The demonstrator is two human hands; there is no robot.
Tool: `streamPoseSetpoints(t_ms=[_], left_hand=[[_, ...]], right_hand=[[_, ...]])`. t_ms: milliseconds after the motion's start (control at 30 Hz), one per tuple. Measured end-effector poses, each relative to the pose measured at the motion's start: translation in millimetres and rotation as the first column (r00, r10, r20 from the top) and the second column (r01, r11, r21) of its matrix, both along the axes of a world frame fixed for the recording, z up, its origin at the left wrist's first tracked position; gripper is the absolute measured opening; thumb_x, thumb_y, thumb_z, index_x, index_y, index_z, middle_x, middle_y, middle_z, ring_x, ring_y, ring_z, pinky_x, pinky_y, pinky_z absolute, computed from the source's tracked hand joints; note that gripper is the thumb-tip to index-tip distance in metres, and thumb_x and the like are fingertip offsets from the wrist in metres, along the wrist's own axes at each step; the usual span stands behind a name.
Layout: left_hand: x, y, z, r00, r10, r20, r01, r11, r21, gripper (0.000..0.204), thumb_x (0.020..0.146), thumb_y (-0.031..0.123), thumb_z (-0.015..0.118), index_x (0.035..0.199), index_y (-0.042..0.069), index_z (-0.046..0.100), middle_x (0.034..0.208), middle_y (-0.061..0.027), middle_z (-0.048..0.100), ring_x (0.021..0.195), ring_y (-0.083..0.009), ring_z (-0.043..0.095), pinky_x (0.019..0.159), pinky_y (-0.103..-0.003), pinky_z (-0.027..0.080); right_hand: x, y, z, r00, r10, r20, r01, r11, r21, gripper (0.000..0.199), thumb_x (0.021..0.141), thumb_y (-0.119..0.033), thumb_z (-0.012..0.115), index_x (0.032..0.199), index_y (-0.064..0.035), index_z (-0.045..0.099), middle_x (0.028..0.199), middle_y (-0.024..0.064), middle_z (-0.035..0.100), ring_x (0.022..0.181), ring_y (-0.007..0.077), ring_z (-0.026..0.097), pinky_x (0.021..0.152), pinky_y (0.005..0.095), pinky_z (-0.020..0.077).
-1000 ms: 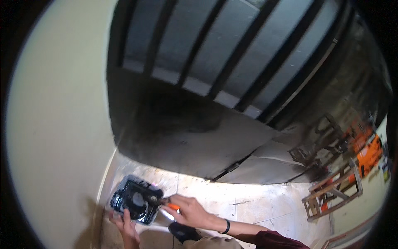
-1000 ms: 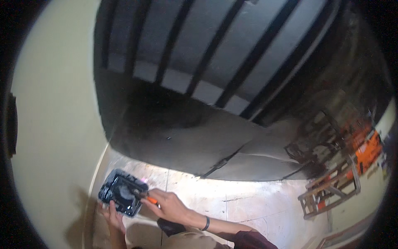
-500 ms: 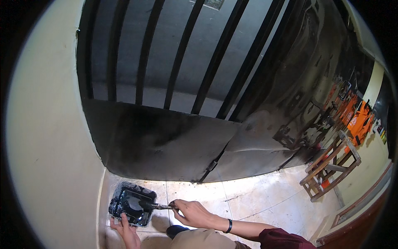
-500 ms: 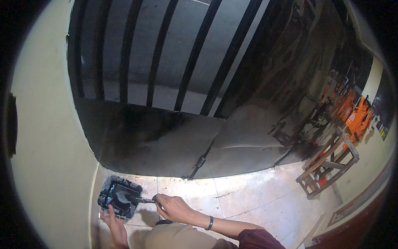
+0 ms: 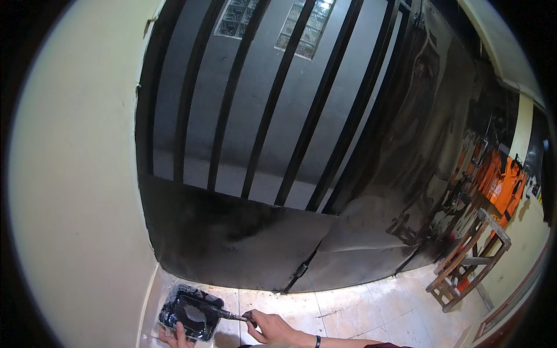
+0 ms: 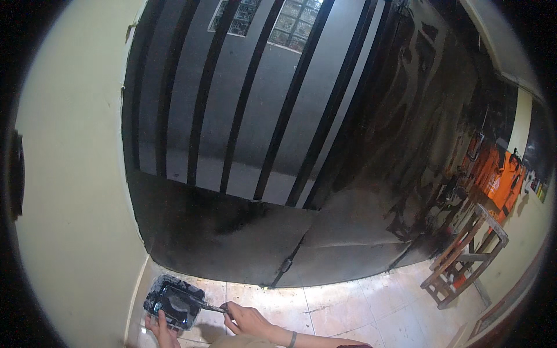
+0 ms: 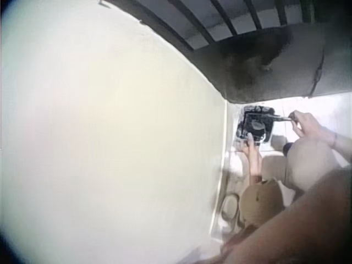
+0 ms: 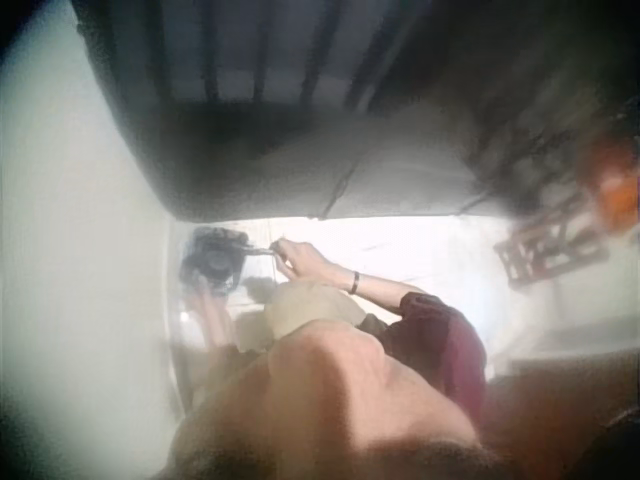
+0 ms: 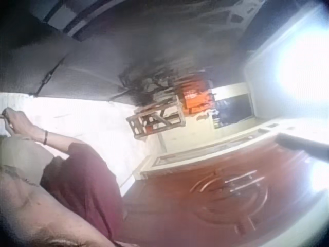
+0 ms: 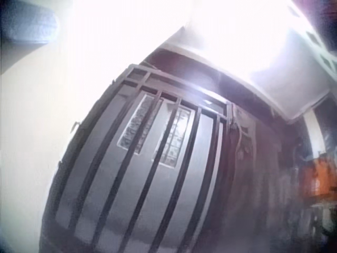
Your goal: The person paints the bottom edge and lower surface of a black metal gate using a paintbrush dipped into a black container of paint.
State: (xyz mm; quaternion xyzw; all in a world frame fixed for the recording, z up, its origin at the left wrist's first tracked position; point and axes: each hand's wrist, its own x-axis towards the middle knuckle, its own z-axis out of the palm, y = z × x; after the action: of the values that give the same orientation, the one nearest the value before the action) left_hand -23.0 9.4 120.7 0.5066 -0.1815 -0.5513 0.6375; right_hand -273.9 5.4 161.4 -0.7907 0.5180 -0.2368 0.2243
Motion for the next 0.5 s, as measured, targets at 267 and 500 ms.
streamPoseSetpoints(t_ms=[267,500], left_hand=[[5,-1,-18,0.990,0.041,-0.137,-0.042,0.999,0.003,0.096,0.085,0.032,0.079,0.155,0.011,0.016,0.156,-0.0140,0.030,0.133,-0.0335,0.044,0.103,-0.052,0.048],[7,-3,-23,0.995,0.071,-0.073,-0.068,0.997,0.038,0.103,0.087,0.035,0.076,0.157,0.013,0.004,0.157,-0.0183,0.023,0.139,-0.0329,0.035,0.110,-0.054,0.039]], right_hand=[[-1,-3,-4,1.000,0.014,0.005,-0.013,0.998,-0.062,0.020,0.094,-0.017,0.057,0.105,-0.0016,0.049,0.079,0.0206,0.063,0.061,0.0398,0.063,0.056,0.0475,0.0516],[6,-9,-2,0.999,0.035,-0.028,-0.037,0.995,-0.090,0.022,0.095,-0.019,0.057,0.105,-0.0015,0.048,0.082,0.0209,0.064,0.063,0.0403,0.064,0.057,0.0482,0.0522]])
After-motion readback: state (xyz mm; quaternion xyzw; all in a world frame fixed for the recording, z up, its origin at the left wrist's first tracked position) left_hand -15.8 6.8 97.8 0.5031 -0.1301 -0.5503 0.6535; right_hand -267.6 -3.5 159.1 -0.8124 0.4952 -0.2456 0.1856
